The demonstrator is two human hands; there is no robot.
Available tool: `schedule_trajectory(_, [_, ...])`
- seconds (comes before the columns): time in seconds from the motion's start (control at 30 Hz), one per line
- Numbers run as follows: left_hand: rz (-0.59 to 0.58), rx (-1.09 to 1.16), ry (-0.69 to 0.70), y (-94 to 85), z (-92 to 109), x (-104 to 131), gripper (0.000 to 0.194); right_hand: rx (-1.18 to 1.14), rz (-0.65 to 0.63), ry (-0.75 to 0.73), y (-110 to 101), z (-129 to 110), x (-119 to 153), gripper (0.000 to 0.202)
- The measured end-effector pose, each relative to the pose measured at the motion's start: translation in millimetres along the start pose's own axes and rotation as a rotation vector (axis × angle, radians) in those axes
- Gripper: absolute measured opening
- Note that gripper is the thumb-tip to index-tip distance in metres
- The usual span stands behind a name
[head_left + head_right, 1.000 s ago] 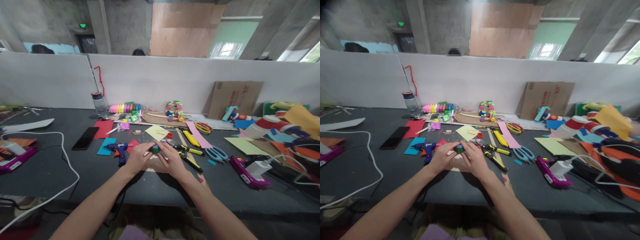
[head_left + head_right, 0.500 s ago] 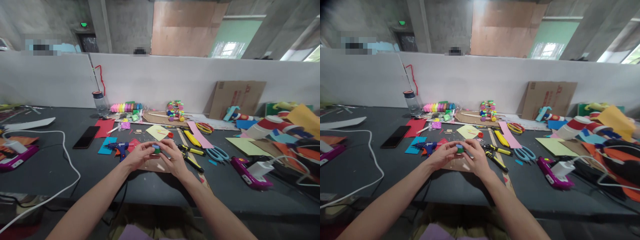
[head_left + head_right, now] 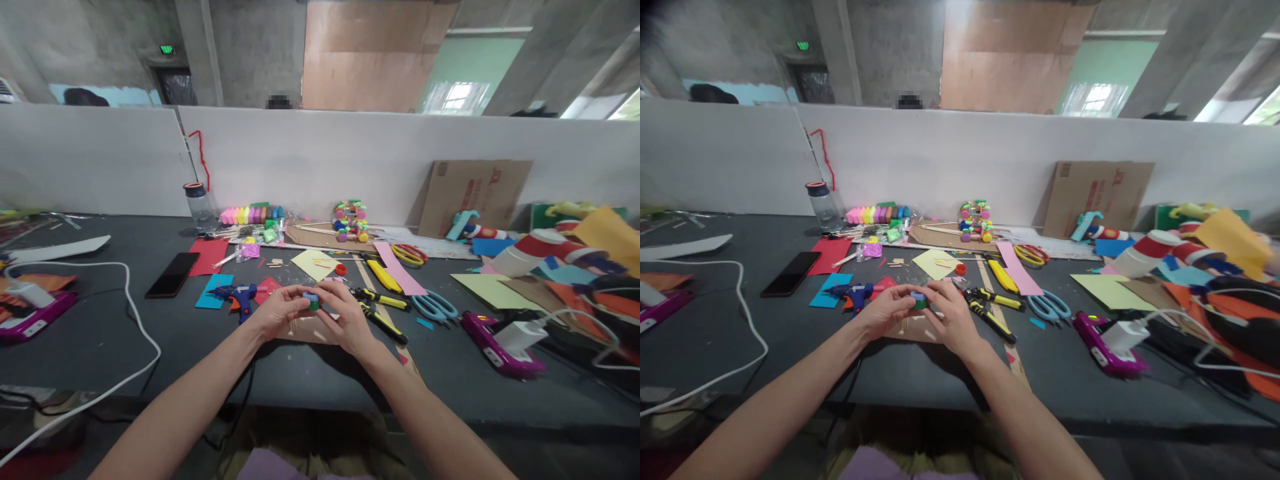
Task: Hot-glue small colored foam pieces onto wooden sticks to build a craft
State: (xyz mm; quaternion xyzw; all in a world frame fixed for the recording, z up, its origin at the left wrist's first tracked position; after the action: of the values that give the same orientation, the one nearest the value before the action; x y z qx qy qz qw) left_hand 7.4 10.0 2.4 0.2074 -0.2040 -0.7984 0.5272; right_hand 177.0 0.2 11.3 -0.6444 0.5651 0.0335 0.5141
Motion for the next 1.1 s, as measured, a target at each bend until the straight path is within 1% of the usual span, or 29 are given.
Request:
schedule_trajectory(0.13, [0.016,-0.01,-0.016,-0.5,-0.4,-0.3,0.035,-0.001,-0.002,0.001,-0.3,-1.4,-0.7,0.036])
schedule_trajectory(0.3, [-0.04,0.037,-0.059,-0.4,-0.1,-0.4,0.033,-0.008,-0.017,0.014,-0.8,-5.0,-1.3,0.035])
schedule_trajectory(0.47, [-0.039,0.036,-0.063,0.5,0.2,0.3,0.035,0.01,-0.013,0.012,-0.3,-7.0,-0.9,0.037])
schedule_trajectory(0.63, [-0.059,0.058,-0.056,1.7,-0.3,0.7,0.032,0.007,-0.008,-0.028,-1.5,-8.3,-1.7,0.039])
schedule_trajectory(0.83, [-0.076,0.088,-0.078,0.2,0.0,1.3,0.036,0.007,0.041,-0.034,-3.7,-9.0,-2.5,0.034])
schedule_trajectory(1.1, [-0.064,0.072,-0.066,-1.7,-3.3,0.8,0.035,0.015,0.03,-0.053,-2.1,-8.5,-2.8,0.035])
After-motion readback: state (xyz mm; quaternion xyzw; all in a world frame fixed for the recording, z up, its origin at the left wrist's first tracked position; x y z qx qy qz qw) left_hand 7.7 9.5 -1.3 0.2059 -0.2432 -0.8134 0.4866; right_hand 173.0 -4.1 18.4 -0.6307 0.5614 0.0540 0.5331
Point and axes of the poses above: each hand's wrist, its own x-axis away from the middle knuckle, its own y-axis out of the palm, z = x × y, the point moved 1 cm from there along -x, towards the middle knuckle, and after that the axes turned 8 degrees about y, right-handed, at the moved point
